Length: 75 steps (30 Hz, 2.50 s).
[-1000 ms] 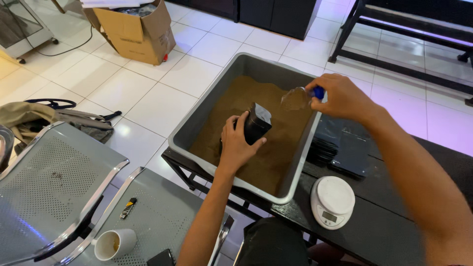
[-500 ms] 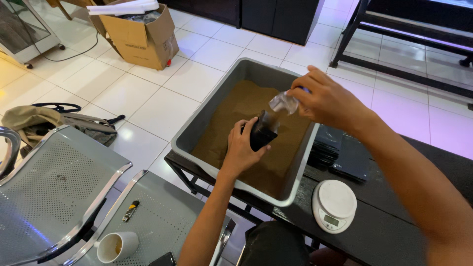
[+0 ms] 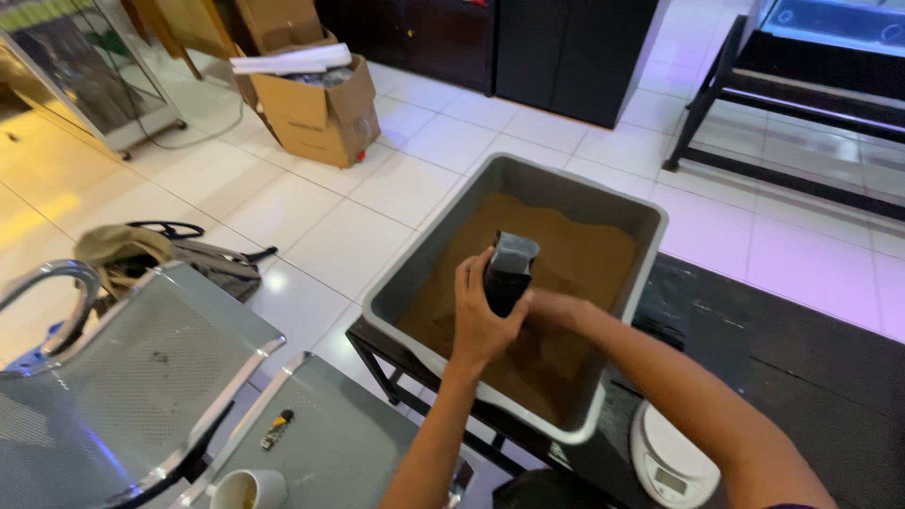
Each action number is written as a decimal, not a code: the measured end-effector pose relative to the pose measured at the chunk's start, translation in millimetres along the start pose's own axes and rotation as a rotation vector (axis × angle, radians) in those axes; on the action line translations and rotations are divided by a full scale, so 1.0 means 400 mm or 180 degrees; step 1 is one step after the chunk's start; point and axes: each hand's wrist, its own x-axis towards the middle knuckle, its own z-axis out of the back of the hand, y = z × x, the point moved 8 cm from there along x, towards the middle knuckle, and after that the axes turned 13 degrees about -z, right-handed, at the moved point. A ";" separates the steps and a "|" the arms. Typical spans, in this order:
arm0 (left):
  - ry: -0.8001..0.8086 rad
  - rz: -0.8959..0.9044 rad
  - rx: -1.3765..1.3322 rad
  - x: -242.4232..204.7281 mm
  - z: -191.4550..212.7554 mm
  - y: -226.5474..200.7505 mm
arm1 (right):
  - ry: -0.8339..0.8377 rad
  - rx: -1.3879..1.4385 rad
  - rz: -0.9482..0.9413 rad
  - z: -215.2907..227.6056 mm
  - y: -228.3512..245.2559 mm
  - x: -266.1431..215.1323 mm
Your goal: The person scoops a brown granular material from a large bin into black pouches using a cut plastic bottle, weighs each pouch on a digital scale, folds the top, and places it in a bin. The process is repeated for multiple pouches.
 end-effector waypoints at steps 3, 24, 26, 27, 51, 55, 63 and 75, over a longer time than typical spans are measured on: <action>-0.0055 0.0061 -0.0038 0.001 0.004 -0.001 | 0.0234 0.0608 -0.0120 -0.008 0.025 -0.012; 0.1041 0.0230 0.0404 0.017 -0.063 0.021 | -0.0597 0.2263 -0.1739 0.328 -0.412 -0.328; 0.1209 0.0280 0.0438 0.012 -0.071 0.020 | -0.0813 0.2037 -0.1632 0.381 -0.396 -0.325; 0.1357 0.0280 0.0478 0.009 -0.078 0.018 | -0.1080 0.1791 -0.1523 0.419 -0.385 -0.326; 0.0238 0.0479 0.0562 0.043 0.007 0.032 | 0.0416 0.0713 -0.0661 -0.029 -0.205 -0.029; 0.0243 0.0539 0.0446 0.039 0.007 0.027 | 0.1279 0.1368 -0.0346 -0.164 -0.048 0.022; 0.0525 0.0450 0.0345 0.041 -0.014 0.028 | 0.1035 0.2546 -0.0566 0.148 -0.117 -0.112; 0.1577 0.0433 0.0383 0.010 -0.080 0.016 | -0.0500 0.2381 -0.1548 0.420 -0.418 -0.323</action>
